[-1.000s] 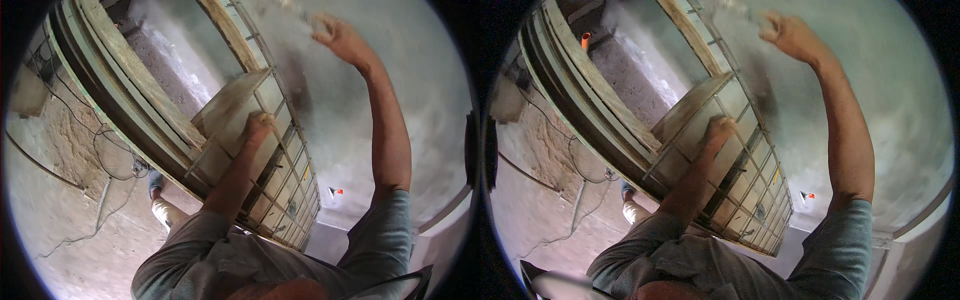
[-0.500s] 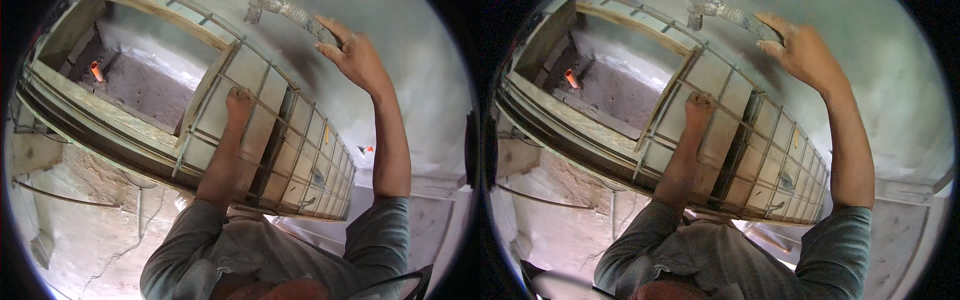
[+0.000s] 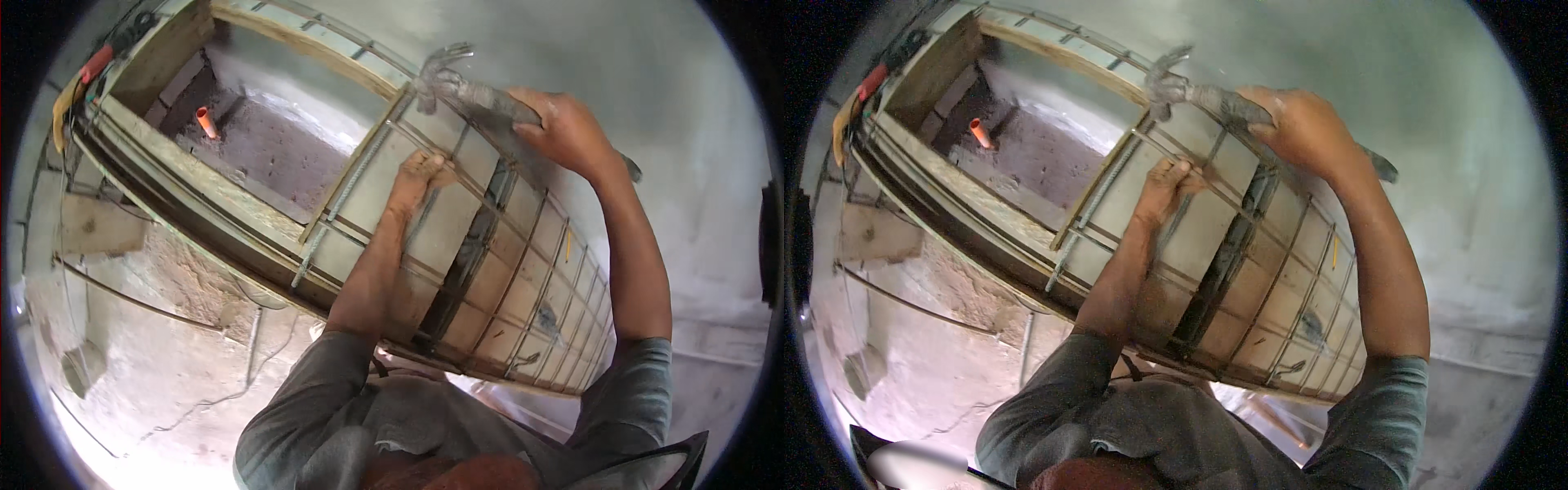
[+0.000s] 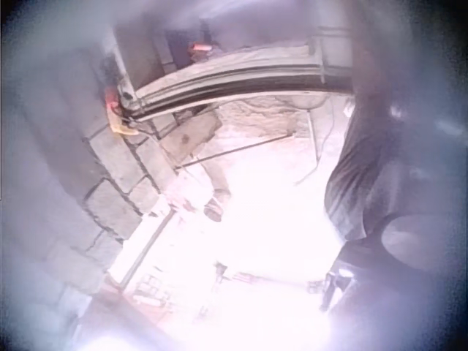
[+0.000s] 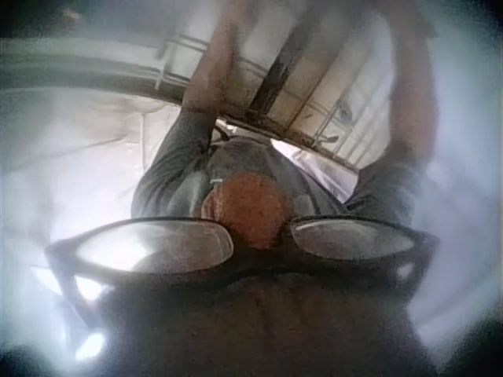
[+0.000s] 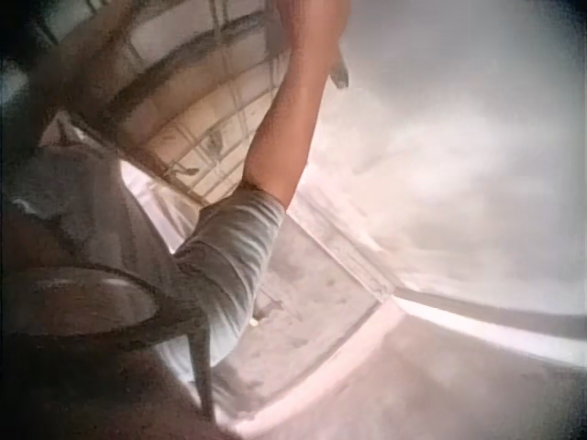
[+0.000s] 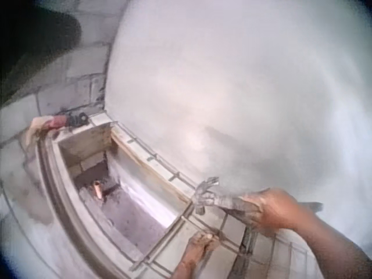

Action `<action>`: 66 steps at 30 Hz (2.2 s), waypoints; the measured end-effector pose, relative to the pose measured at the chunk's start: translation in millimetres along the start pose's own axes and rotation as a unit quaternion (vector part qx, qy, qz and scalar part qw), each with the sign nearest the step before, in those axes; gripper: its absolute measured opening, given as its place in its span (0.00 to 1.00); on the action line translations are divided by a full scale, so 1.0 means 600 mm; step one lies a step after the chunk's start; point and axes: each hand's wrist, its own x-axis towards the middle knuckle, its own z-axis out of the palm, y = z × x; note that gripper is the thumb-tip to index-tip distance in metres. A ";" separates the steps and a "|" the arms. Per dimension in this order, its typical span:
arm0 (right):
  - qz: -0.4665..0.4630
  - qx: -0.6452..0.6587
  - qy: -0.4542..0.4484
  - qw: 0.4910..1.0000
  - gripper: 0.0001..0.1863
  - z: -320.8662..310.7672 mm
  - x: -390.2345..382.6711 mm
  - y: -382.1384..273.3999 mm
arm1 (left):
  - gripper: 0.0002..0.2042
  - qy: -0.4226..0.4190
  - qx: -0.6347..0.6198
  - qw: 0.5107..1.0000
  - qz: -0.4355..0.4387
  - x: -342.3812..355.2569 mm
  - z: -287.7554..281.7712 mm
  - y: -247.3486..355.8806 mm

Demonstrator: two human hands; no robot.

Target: The person secures a metal rebar grid onto a wooden countertop frame using a hammer, drills holes into the adjacent concrete wall with a power drill, and hammers metal supports into place.

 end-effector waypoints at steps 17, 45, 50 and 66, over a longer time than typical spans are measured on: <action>-0.272 -0.048 0.070 0.959 0.26 -0.126 0.314 -0.224 | 0.18 -0.054 -0.020 0.998 -0.031 0.007 -0.038 -0.015; 0.035 -0.005 0.048 0.998 0.19 -0.116 0.092 -0.070 | 0.06 0.134 -0.012 0.991 0.021 0.024 -0.052 -0.082; 0.131 -0.019 0.103 0.986 0.18 -0.135 -0.099 -0.017 | 0.09 0.194 0.082 0.977 -0.030 0.008 -0.017 -0.029; 0.556 0.342 0.216 0.726 0.17 0.445 -0.949 0.142 | 0.14 0.163 0.323 0.929 0.073 0.014 -0.044 -0.072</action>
